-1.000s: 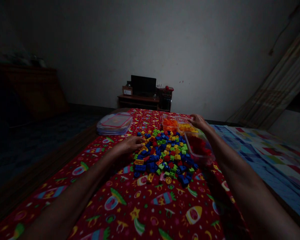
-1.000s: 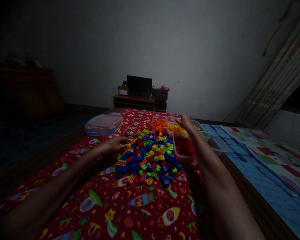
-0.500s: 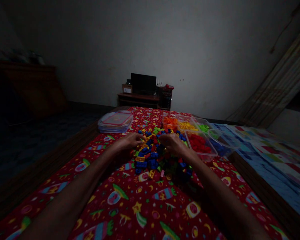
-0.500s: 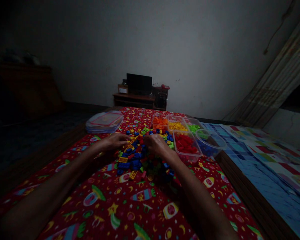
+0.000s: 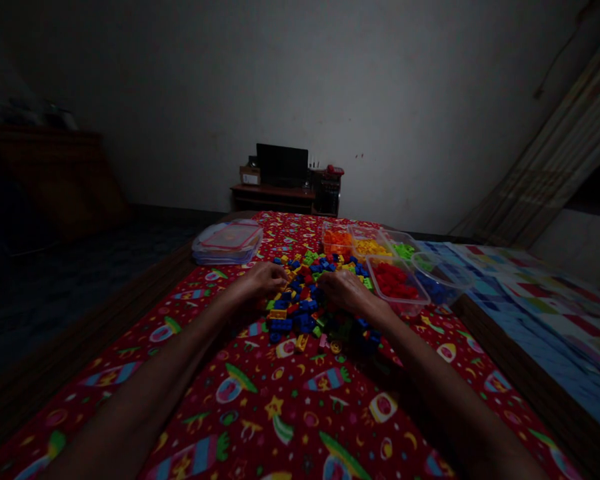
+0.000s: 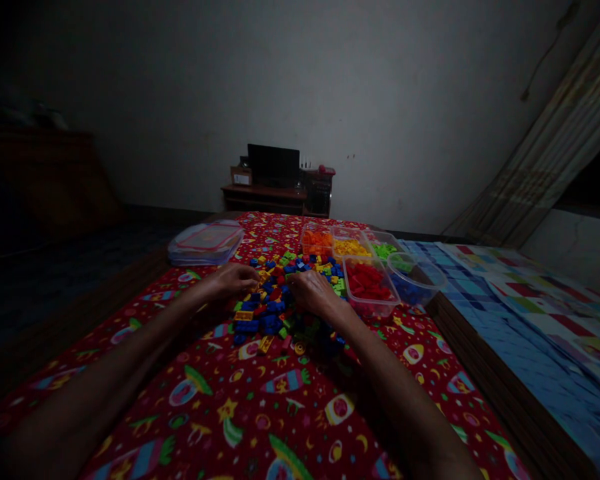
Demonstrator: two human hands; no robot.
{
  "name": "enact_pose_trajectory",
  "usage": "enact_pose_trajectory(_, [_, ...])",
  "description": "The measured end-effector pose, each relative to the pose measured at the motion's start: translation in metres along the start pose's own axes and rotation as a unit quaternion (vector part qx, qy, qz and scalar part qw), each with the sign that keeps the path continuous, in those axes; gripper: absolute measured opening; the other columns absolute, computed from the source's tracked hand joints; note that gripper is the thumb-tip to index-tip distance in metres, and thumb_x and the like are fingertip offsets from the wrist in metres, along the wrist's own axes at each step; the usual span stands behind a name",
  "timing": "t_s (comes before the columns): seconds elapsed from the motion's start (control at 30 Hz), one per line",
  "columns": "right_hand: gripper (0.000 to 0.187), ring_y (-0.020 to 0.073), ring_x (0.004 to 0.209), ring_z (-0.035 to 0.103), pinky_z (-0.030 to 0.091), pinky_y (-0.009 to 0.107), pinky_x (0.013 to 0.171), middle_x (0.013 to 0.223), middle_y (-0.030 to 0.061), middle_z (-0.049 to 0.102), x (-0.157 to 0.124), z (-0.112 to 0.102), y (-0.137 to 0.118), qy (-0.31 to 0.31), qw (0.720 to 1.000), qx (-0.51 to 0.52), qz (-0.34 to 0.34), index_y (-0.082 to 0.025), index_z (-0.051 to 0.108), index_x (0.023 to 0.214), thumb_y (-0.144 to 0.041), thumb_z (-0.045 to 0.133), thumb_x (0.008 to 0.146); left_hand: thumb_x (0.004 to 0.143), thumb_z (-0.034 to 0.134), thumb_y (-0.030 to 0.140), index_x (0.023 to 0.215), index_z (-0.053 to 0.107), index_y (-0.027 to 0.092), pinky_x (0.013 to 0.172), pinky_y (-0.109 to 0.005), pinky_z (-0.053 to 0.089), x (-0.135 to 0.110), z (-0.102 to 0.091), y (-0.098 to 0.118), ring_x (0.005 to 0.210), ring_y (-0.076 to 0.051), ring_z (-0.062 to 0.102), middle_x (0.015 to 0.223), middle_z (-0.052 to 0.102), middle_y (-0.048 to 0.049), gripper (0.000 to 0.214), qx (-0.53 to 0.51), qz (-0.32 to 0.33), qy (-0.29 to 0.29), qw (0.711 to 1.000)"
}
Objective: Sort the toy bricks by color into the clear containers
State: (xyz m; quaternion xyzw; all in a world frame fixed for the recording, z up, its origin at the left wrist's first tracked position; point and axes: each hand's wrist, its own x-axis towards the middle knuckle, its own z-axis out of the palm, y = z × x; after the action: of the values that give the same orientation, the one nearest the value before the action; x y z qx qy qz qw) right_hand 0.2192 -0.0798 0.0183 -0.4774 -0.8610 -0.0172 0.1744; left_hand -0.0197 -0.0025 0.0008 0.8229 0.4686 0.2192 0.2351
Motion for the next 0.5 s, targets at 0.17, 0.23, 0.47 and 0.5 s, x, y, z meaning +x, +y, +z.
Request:
enact_pose_trajectory(0.17, [0.024, 0.0124, 0.057, 0.050, 0.026, 0.024, 0.054, 0.069, 0.0059, 0.064, -0.001, -0.003, -0.002, 0.018, 1.000, 0.013, -0.004, -0.014, 0.068, 0.097, -0.017, 0.047, 0.087, 0.065, 0.059, 0.046, 0.079, 0.068, 0.015, 0.051, -0.025, 0.046, 0.000, -0.001, -0.003, 0.056, -0.017, 0.060, 0.066, 0.067, -0.0034, 0.036, -0.126, -0.025, 0.025, 0.991])
enact_pose_trajectory(0.23, [0.032, 0.0152, 0.066, 0.057, 0.032, 0.023, 0.059, 0.081, 0.0086, 0.068, 0.001, -0.001, -0.005, 0.046, 0.998, 0.043, -0.009, -0.014, 0.061, 0.116, -0.021, 0.050, 0.088, 0.066, 0.060, 0.047, 0.084, 0.067, 0.014, 0.053, -0.025, 0.047, -0.001, 0.003, 0.009, 0.060, -0.017, 0.062, 0.071, 0.068, -0.0039, 0.038, -0.161, -0.018, 0.048, 0.986])
enact_pose_trajectory(0.47, [0.034, 0.0174, 0.085, 0.062, 0.041, 0.024, 0.070, 0.103, 0.0105, 0.067, 0.007, 0.017, -0.010, 0.075, 0.982, 0.158, -0.076, -0.016, 0.055, 0.119, -0.021, 0.053, 0.086, 0.068, 0.058, 0.028, 0.126, 0.053, 0.012, 0.061, -0.027, 0.052, -0.006, 0.026, 0.065, 0.069, -0.019, 0.065, 0.073, 0.069, -0.0019, 0.060, -0.184, -0.011, 0.074, 0.980])
enact_pose_trajectory(0.5, [0.028, 0.0164, 0.080, 0.061, 0.041, 0.023, 0.067, 0.097, 0.0097, 0.068, 0.007, 0.017, -0.008, 0.073, 0.982, 0.161, -0.062, -0.015, 0.058, 0.113, -0.019, 0.049, 0.087, 0.070, 0.058, 0.030, 0.126, 0.053, 0.012, 0.063, -0.028, 0.052, -0.006, 0.026, 0.066, 0.071, -0.019, 0.066, 0.074, 0.069, -0.0025, 0.059, -0.188, -0.009, 0.065, 0.980])
